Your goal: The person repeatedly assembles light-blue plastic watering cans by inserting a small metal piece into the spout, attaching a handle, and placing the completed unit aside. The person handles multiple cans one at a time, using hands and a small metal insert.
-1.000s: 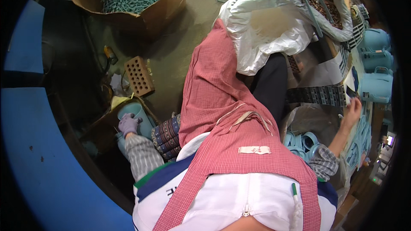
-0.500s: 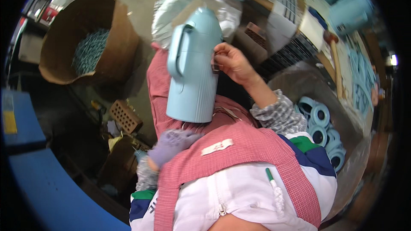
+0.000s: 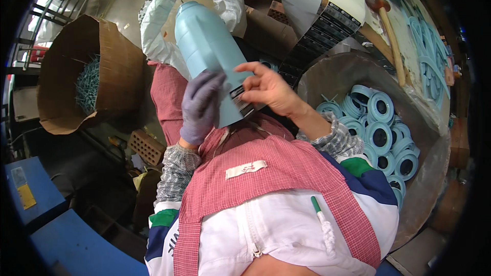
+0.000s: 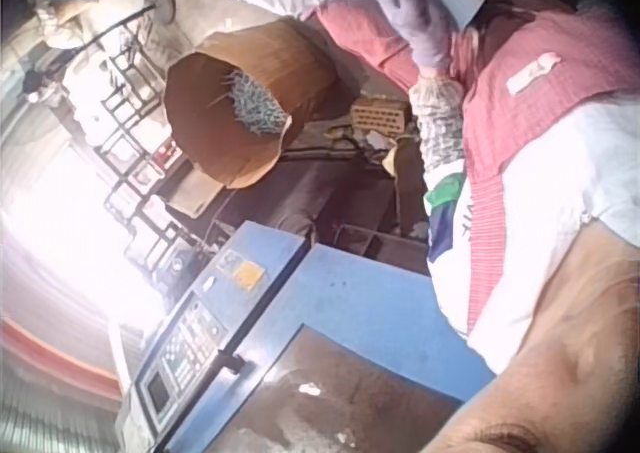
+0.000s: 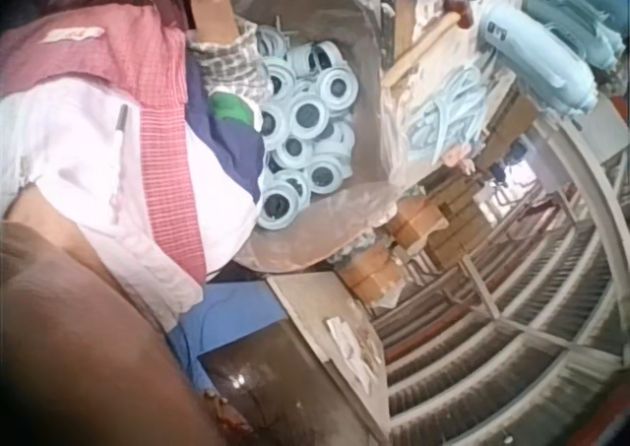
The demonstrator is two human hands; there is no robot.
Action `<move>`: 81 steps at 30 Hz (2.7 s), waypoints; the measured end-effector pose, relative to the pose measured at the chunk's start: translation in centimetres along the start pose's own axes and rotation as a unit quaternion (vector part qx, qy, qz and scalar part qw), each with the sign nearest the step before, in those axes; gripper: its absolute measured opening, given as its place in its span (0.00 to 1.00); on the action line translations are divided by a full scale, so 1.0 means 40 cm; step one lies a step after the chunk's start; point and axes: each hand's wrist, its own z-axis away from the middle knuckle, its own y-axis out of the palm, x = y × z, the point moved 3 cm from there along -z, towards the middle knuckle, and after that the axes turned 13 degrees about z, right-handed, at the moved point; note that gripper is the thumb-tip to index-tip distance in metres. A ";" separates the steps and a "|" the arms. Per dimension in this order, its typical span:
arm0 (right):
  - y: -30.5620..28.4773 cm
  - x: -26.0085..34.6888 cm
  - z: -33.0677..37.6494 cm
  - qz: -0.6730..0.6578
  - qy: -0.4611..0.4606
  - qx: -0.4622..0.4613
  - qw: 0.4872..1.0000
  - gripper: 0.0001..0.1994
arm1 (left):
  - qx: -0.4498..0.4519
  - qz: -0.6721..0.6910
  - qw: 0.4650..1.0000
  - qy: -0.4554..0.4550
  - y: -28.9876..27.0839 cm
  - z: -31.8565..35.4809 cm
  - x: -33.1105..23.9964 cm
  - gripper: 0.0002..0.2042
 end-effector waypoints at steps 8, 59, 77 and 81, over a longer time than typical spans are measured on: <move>0.010 -0.049 0.015 0.169 0.001 -0.087 0.982 0.24 | -0.052 -0.038 0.997 0.053 0.057 0.034 0.033 0.20; -0.109 -0.309 -0.851 0.598 0.079 -0.234 0.763 0.17 | -0.393 -0.322 0.860 -0.047 -0.603 0.045 -0.570 0.12; -0.104 0.282 -0.311 0.180 -0.331 -0.072 0.924 0.08 | 0.010 -0.269 0.925 0.267 -0.209 -0.272 -0.235 0.27; -0.076 0.416 -0.195 0.199 -0.357 0.003 0.912 0.06 | -0.079 -0.238 0.948 0.197 -0.101 -0.335 -0.168 0.38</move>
